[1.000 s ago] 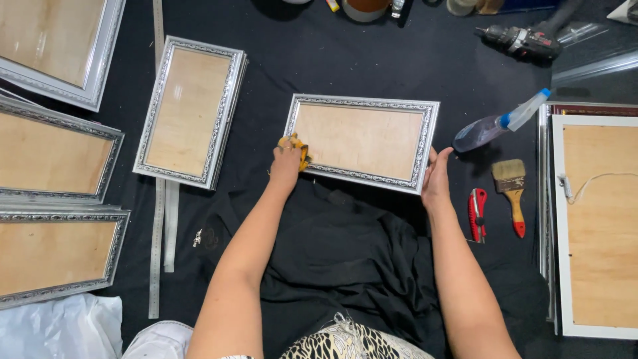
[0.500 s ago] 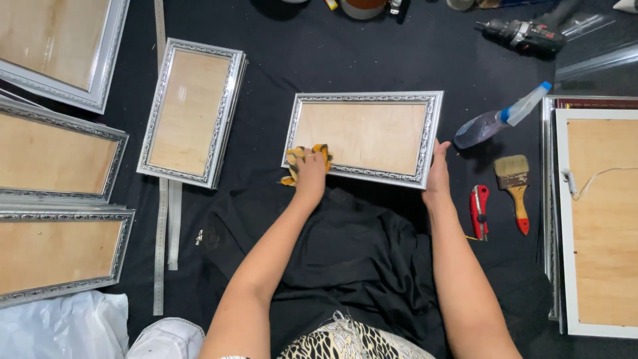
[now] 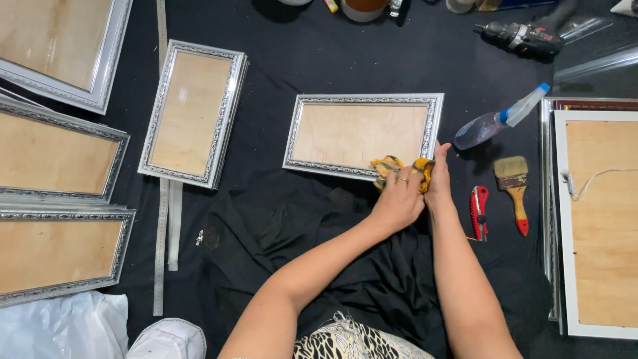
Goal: Wiping and cleaning a silver picture frame using a cloth and cleaning spray.
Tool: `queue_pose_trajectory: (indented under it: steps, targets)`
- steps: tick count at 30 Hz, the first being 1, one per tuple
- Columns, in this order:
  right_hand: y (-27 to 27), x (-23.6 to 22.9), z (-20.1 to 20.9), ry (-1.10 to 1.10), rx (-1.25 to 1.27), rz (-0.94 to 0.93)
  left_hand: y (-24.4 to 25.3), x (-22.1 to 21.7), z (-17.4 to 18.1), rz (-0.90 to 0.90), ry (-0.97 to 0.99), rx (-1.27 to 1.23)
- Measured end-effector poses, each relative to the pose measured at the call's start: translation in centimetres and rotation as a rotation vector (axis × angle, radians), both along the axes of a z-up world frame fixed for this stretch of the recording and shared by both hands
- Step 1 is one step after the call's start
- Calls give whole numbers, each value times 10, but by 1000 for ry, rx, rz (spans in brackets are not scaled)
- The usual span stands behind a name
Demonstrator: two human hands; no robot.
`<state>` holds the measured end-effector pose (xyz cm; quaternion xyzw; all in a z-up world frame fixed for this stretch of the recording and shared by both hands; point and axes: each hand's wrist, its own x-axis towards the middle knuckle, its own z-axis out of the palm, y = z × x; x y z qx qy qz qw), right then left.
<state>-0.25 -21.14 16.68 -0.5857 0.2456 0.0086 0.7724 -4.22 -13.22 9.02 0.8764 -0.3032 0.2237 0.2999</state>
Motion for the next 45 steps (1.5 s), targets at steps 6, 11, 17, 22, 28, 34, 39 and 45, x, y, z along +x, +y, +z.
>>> queue_pose_trajectory:
  steps: [6,11,17,22,28,34,39,45]
  targets:
    - [2,4,-4,-12,29,13,18,9,-5,-114,-89,18]
    - [-10,8,-45,4,43,24,63,24,-22,-79,-89,149]
    - [-10,3,-39,26,47,28,141,43,-29,-4,71,303]
    - [-17,5,-49,39,21,43,199,68,-66,88,337,336]
    - [-15,7,-46,67,22,32,261,91,-85,365,830,409]
    - [-12,9,-36,59,27,41,255,100,-104,535,870,404]
    - [-10,5,-23,59,30,-11,215,89,-98,422,1030,285]
    - [-13,5,-32,56,20,-2,126,55,-50,178,794,256]
